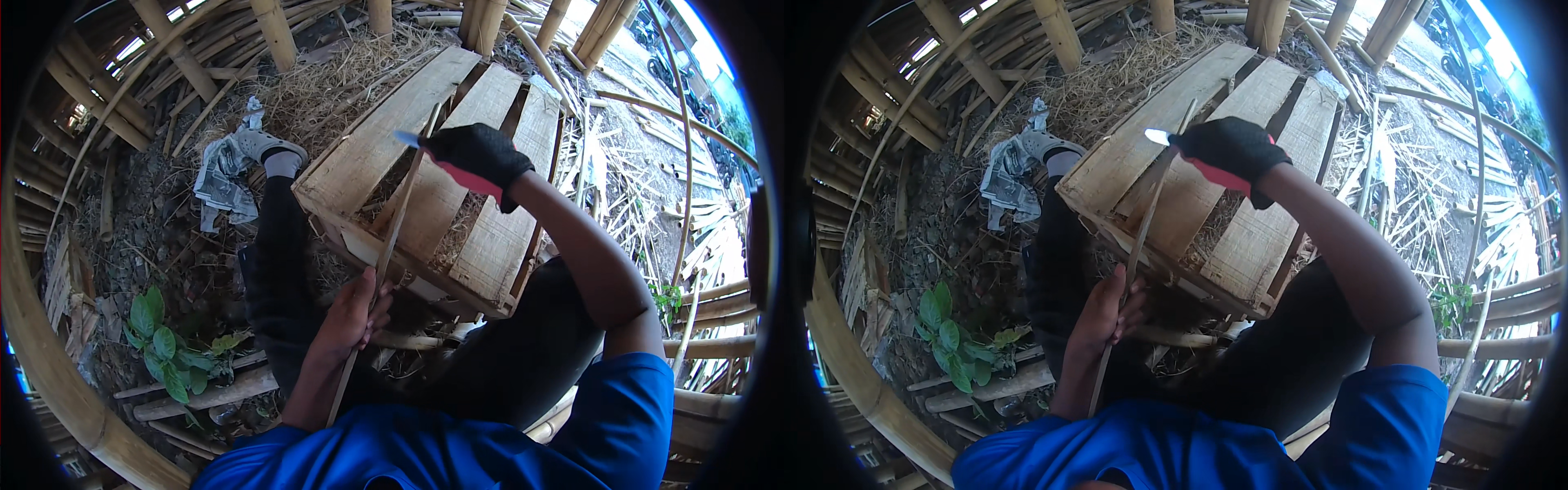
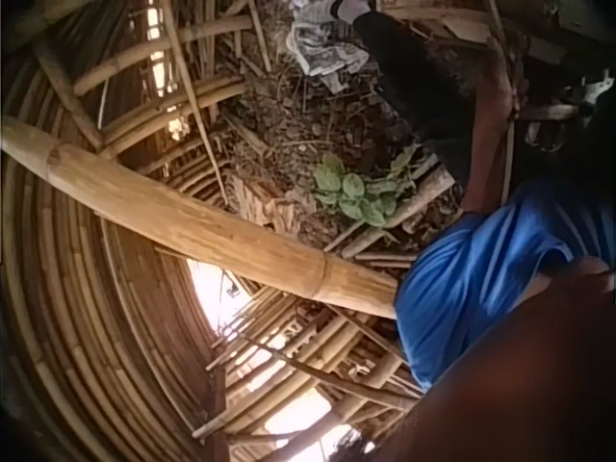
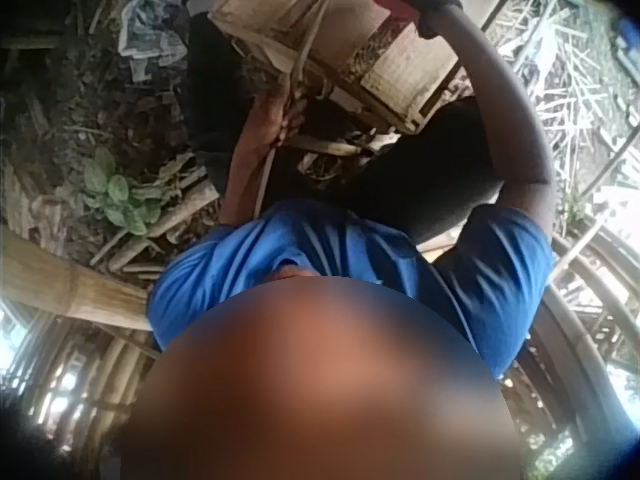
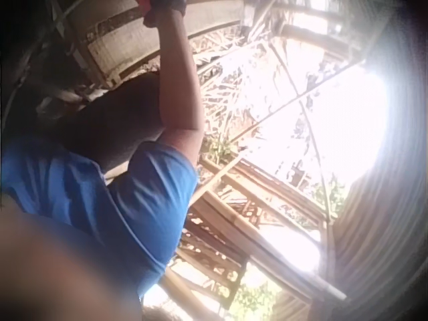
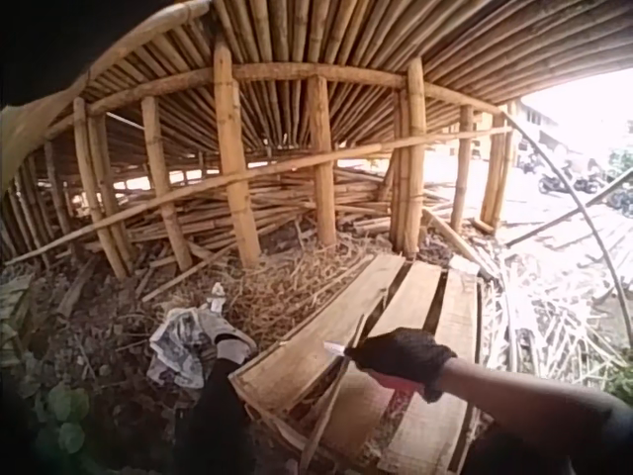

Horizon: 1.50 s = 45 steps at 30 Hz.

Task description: Scraping the outer layer of a bamboo stick using a knife.

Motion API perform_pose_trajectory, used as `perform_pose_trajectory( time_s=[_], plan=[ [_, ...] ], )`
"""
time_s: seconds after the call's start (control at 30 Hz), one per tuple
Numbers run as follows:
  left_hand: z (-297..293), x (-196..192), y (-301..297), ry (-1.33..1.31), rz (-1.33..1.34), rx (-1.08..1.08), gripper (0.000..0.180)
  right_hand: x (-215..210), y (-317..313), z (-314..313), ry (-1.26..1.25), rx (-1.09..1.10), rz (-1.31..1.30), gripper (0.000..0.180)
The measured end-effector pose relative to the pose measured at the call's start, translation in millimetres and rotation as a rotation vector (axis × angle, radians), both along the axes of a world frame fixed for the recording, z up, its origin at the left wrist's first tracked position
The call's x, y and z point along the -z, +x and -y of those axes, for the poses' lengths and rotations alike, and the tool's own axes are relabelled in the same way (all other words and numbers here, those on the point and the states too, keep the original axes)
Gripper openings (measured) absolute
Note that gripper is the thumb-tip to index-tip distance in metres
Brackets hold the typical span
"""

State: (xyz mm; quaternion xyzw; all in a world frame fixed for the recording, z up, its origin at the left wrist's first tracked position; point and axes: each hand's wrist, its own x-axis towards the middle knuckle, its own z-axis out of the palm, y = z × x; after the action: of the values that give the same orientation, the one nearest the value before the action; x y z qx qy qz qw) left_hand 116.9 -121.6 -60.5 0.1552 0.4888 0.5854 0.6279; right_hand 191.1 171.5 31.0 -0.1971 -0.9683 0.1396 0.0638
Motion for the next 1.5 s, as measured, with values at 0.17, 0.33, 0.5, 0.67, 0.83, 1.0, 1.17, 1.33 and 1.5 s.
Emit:
perform_pose_trajectory(
  time_s=[0.17, 0.33, 0.5, 0.67, 0.83, 1.0, 1.17, 1.33, 1.5],
  plan=[
    [-1.5, 6.8, -0.3, 0.022, 0.011, -0.003, 0.052, 18.7, 1.5, 17.6, -0.008, -0.01, -0.039, 0.046],
    [0.8, 6.1, -0.1, 0.062, 0.012, 0.012, 0.053, -14.8, -6.3, -2.4, -0.051, 0.257, 0.018, 0.048],
    [-0.5, 14.0, -1.5, 0.053, 0.061, 0.021, 0.052, 4.3, 2.1, -23.2, 0.023, 0.108, -0.098, 0.027],
    [-1.7, 22.2, -6.3, 0.096, 0.235, 0.052, 0.052, 6.6, 0.5, -16.7, -0.035, 0.159, -0.119, 0.026],
    [-1.3, 28.8, -8.9, 0.164, 0.384, 0.091, 0.052, 5.8, -9.3, -7.1, 0.02, 0.119, -0.187, 0.029],
    [-3.3, 16.9, -3.5, 0.017, 0.106, 0.07, 0.058, -14.7, -22.8, 1.6, -0.081, 0.446, 0.008, 0.067],
    [1.0, 6.9, 1.1, -0.088, -0.274, -0.017, 0.058, -18.5, -31.8, 11.4, -0.101, 0.517, -0.027, 0.073],
    [-3.1, 7.3, 8.7, -0.095, -0.393, -0.11, 0.052, -1.3, -40.4, -10.4, -0.054, 0.57, -0.03, 0.078],
    [-4.7, 24.2, 9.4, -0.087, -0.356, -0.195, 0.049, -4.5, -52.3, -11.8, 0.044, 0.543, -0.033, 0.075]
  ],
)
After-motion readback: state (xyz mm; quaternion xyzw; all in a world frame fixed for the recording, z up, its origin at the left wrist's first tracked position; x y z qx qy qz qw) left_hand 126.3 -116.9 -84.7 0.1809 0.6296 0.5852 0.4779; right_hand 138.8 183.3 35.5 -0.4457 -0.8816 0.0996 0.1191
